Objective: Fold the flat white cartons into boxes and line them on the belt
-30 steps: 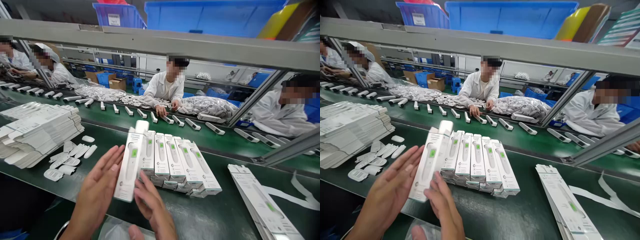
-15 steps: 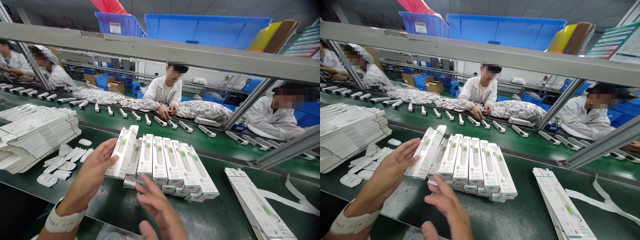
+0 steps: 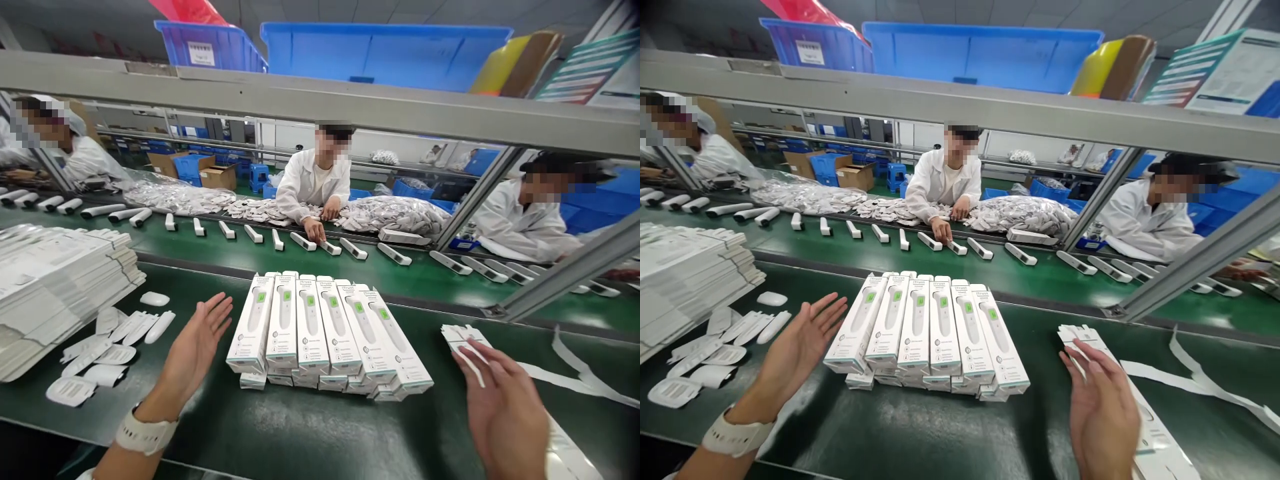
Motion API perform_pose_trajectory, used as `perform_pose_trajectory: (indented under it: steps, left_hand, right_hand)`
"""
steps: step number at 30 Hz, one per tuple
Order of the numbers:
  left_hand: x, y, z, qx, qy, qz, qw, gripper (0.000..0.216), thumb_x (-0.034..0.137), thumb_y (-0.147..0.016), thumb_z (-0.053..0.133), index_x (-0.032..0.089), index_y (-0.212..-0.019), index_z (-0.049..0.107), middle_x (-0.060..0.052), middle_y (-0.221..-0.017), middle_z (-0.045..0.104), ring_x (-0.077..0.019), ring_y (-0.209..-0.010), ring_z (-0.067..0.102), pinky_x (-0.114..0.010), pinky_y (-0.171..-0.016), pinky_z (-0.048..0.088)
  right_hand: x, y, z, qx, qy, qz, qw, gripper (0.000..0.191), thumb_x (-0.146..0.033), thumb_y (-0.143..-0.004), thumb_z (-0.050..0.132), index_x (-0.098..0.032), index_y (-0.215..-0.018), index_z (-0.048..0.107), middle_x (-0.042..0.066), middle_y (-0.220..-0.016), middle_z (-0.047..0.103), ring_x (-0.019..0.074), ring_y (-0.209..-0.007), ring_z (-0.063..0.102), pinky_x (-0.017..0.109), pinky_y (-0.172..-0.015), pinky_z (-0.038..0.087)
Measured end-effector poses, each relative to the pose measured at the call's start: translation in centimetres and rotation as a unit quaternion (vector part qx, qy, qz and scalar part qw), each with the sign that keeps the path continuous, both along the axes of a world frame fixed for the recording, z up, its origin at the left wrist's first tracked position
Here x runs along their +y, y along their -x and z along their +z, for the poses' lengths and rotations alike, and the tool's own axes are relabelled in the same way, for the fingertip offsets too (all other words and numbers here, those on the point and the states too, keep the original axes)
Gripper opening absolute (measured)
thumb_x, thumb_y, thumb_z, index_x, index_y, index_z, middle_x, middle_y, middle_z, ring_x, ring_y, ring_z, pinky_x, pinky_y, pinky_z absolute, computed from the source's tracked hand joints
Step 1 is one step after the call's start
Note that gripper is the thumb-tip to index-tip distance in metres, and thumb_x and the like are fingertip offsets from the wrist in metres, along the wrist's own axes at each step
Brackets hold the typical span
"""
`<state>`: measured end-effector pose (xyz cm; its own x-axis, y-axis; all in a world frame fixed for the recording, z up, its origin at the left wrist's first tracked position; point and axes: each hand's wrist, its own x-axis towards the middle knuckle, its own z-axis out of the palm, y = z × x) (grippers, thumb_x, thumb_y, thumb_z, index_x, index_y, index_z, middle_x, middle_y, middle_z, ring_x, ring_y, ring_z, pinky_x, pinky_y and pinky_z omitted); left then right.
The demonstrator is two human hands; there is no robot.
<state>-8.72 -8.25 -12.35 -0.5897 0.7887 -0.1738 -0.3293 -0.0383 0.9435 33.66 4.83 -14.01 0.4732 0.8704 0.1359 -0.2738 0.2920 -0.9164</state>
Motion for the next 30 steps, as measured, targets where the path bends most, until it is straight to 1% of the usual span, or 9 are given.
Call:
perform_pose_trajectory:
  steps: [2, 4, 8, 10, 14, 19, 23, 27, 30]
  left_hand:
    - [0.8, -0.4, -1.3, -0.024, 0.016, -0.008, 1.000, 0.085, 0.078, -0.105, 0.050, 0.021, -0.168, 0.047, -0.019, -0.178, 0.047, -0.0370, -0.169, 0.041, -0.055, -0.138, 0.037]
    - [1.7, -1.3, -2.5, -0.038, 0.019, -0.027, 0.999, 0.092, 0.082, -0.101, 0.054, 0.025, -0.171, 0.044, -0.016, -0.179, 0.047, -0.0397, -0.168, 0.042, -0.055, -0.135, 0.042]
    - [2.5, -3.2, -3.5, -0.046, -0.005, -0.078, 0.996, 0.091, 0.086, -0.096, 0.059, 0.036, -0.171, 0.047, -0.004, -0.177, 0.053, -0.0383, -0.168, 0.043, -0.052, -0.134, 0.046]
    - [2.5, -4.0, -3.6, -0.051, -0.004, -0.102, 0.993, 0.090, 0.085, -0.095, 0.063, 0.034, -0.169, 0.052, -0.004, -0.173, 0.057, -0.0383, -0.168, 0.042, -0.053, -0.135, 0.044]
    - [2.2, -4.7, -4.0, -0.071, 0.017, -0.132, 0.989, 0.094, 0.087, -0.092, 0.066, 0.028, -0.165, 0.059, -0.009, -0.161, 0.069, -0.0405, -0.165, 0.046, -0.055, -0.136, 0.043]
    - [2.2, -4.2, -5.3, -0.095, 0.017, -0.139, 0.985, 0.091, 0.088, -0.093, 0.063, 0.029, -0.163, 0.061, -0.006, -0.157, 0.072, -0.0396, -0.164, 0.048, -0.053, -0.138, 0.042]
    - [2.7, -3.0, -6.7, -0.111, -0.013, -0.156, 0.981, 0.080, 0.081, -0.096, 0.066, 0.032, -0.159, 0.066, -0.004, -0.156, 0.073, -0.0390, -0.163, 0.050, -0.052, -0.137, 0.043]
    - [4.5, -1.2, -8.2, -0.137, -0.052, -0.192, 0.970, 0.074, 0.077, -0.095, 0.072, 0.026, -0.148, 0.076, -0.009, -0.146, 0.079, -0.0427, -0.160, 0.053, -0.054, -0.136, 0.044]
    - [6.9, -0.2, -9.1, -0.154, -0.082, -0.205, 0.963, 0.068, 0.075, -0.097, 0.070, 0.028, -0.145, 0.077, -0.008, -0.143, 0.081, -0.0410, -0.159, 0.055, -0.053, -0.136, 0.043]
  right_hand:
    - [1.4, -0.2, -2.2, 0.027, 0.063, 0.055, 0.996, 0.036, -0.054, -0.082, 0.086, -0.029, -0.108, 0.080, 0.005, -0.128, 0.076, 0.0323, -0.133, 0.070, 0.065, -0.137, 0.032]
    - [1.7, 0.4, -3.7, 0.041, 0.099, 0.116, 0.987, 0.053, -0.068, -0.087, 0.079, -0.033, -0.126, 0.079, 0.008, -0.146, 0.073, 0.0372, -0.149, 0.063, 0.068, -0.138, 0.027]
    - [0.2, 3.2, -4.4, 0.043, 0.116, 0.223, 0.967, 0.070, -0.079, -0.099, 0.063, -0.044, -0.159, 0.061, 0.005, -0.174, 0.056, 0.0351, -0.165, 0.048, 0.063, -0.138, 0.029]
    - [-0.5, 4.6, -4.2, 0.041, 0.111, 0.266, 0.957, 0.071, -0.078, -0.101, 0.061, -0.044, -0.164, 0.057, 0.004, -0.175, 0.056, 0.0340, -0.166, 0.048, 0.060, -0.136, 0.035]
    - [-1.0, 6.2, -4.1, 0.036, 0.094, 0.335, 0.937, 0.066, -0.077, -0.099, 0.062, -0.037, -0.149, 0.075, 0.006, -0.163, 0.069, 0.0353, -0.158, 0.058, 0.053, -0.128, 0.051]
    - [-0.7, 6.1, -4.8, 0.027, 0.074, 0.345, 0.935, 0.066, -0.076, -0.093, 0.072, -0.033, -0.142, 0.080, 0.006, -0.149, 0.079, 0.0366, -0.154, 0.063, 0.054, -0.125, 0.054]
    - [-0.7, 6.1, -5.7, 0.034, 0.053, 0.342, 0.938, 0.066, -0.077, -0.099, 0.063, -0.032, -0.145, 0.078, 0.005, -0.152, 0.077, 0.0357, -0.159, 0.057, 0.056, -0.129, 0.050]
    - [0.2, 6.6, -6.7, 0.047, 0.022, 0.336, 0.940, 0.070, -0.079, -0.100, 0.060, -0.034, -0.151, 0.074, 0.003, -0.157, 0.073, 0.0356, -0.165, 0.048, 0.057, -0.136, 0.041]
    - [1.6, 7.3, -7.2, 0.057, 0.002, 0.324, 0.944, 0.072, -0.080, -0.099, 0.061, -0.034, -0.153, 0.073, 0.002, -0.157, 0.073, 0.0360, -0.167, 0.046, 0.058, -0.138, 0.038]
